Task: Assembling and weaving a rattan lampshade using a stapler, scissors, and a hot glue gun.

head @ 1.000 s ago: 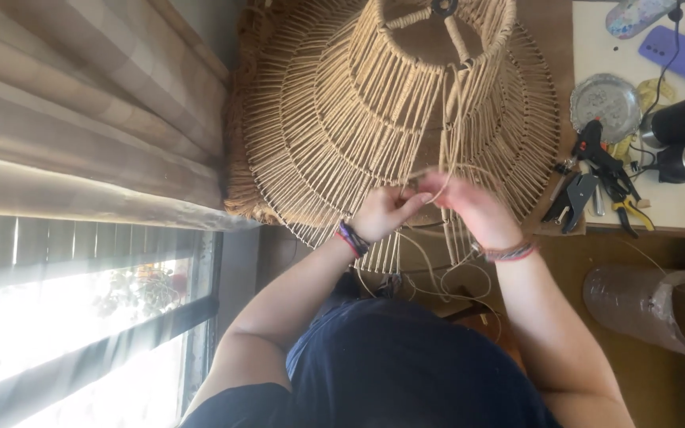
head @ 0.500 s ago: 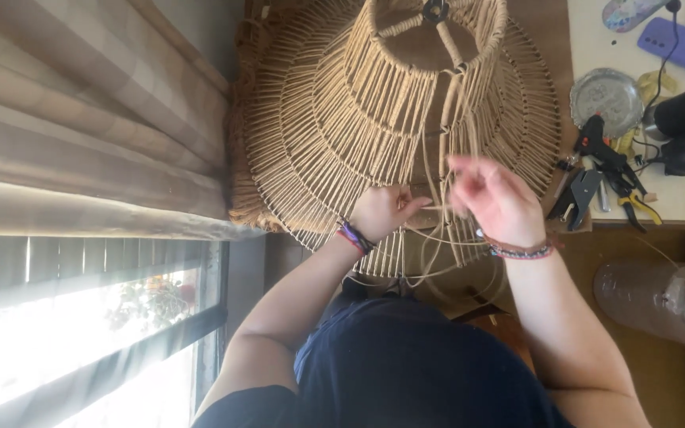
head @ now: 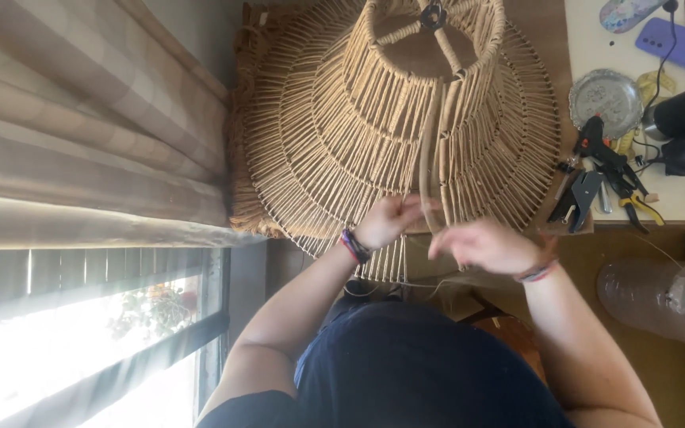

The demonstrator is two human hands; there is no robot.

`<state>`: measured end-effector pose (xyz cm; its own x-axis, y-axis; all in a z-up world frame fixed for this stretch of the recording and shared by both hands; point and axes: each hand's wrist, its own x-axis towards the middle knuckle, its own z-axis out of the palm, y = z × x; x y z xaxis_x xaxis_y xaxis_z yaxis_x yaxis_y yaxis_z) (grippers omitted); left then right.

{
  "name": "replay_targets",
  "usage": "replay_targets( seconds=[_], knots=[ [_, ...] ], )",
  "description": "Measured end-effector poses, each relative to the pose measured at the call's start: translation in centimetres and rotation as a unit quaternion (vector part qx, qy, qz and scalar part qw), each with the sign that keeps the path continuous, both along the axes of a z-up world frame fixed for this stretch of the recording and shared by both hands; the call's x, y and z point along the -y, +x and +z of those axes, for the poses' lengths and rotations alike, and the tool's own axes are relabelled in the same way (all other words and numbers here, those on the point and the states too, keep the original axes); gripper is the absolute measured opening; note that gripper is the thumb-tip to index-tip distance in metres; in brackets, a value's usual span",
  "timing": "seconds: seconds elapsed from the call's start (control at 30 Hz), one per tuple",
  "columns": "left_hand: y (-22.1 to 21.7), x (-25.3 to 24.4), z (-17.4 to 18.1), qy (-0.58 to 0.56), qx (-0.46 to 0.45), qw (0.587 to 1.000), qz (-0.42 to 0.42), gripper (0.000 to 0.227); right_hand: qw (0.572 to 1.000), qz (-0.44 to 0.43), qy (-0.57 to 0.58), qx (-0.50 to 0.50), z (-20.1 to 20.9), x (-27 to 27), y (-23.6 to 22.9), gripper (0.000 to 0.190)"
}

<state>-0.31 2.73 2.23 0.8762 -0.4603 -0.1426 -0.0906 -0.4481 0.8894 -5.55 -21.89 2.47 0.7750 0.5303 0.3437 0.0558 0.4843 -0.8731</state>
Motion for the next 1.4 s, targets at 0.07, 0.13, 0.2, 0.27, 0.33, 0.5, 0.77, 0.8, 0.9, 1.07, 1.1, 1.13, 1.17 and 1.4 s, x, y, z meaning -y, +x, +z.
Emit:
replay_targets(
  seconds=[0.07,0.13,0.2,0.27,0.33,0.5,0.77,0.8,0.9,1.07,1.1,1.13,1.17,1.4],
  knots=[
    [-1.0,-0.9,4.2,-0.326,-0.249,0.909,-0.074,0.058,0.649,0.133,-0.747,-0.056,-1.7,-0.5,-2.1,0.029],
    [-0.5,-0.8,0.7,-0.25,-0.196,0.947,-0.052,0.049,0.689,0.092,-0.713,-0.095,2.7,-1.7,-0.8,0.031],
    [0.0,-0.5,-1.3,-0.17,-0.14,0.975,-0.029,0.045,0.724,0.05,-0.675,-0.133,8.6,-3.6,0.9,0.04],
    [0.5,-0.3,-1.7,0.03,0.126,0.991,0.043,0.047,0.891,-0.178,-0.204,-0.363,15.8,-6.1,2.8,0.052],
    [0.2,-0.1,-2.4,0.046,0.147,0.986,0.057,0.042,0.961,-0.119,-0.063,-0.242,9.0,-2.8,2.5,0.057],
    [-1.3,-1.2,-3.5,-0.091,0.1,0.98,0.146,0.02,0.988,-0.063,-0.138,-0.028,-2.9,1.6,-1.0,0.048],
    [-2.6,-6.2,-1.8,-0.282,0.144,0.915,0.249,0.025,0.521,-0.031,-0.853,0.023,-14.5,5.5,-4.3,0.031],
    [-2.9,-5.9,-3.9,-0.281,0.141,0.916,0.251,0.025,0.521,-0.028,-0.853,0.022,-12.1,4.5,-3.2,0.031],
    [-2.4,-4.2,-8.6,-0.193,0.212,0.944,0.162,0.032,0.676,-0.224,-0.689,0.139,-5.8,1.9,1.0,0.022],
    [-0.3,-0.5,-10.3,0.104,0.19,0.975,0.046,0.056,0.664,-0.383,-0.587,0.259,-2.4,-0.6,6.2,0.017],
    [0.1,0.2,-11.0,0.102,0.186,0.976,0.048,0.056,0.665,-0.38,-0.589,0.258,-1.6,-1.3,6.9,0.017],
    [0.5,0.9,-11.6,0.19,0.279,0.94,0.049,0.06,0.672,-0.373,-0.579,0.271,-0.8,-1.9,7.7,0.025],
    [1.0,1.6,-12.3,0.275,0.367,0.887,0.05,0.066,0.68,-0.366,-0.569,0.283,0.0,-2.5,8.6,0.036],
    [0.0,4.3,-9.2,0.304,0.302,0.903,0.014,0.074,0.567,-0.296,-0.713,0.286,-2.2,-2.1,13.0,0.029]
  ],
)
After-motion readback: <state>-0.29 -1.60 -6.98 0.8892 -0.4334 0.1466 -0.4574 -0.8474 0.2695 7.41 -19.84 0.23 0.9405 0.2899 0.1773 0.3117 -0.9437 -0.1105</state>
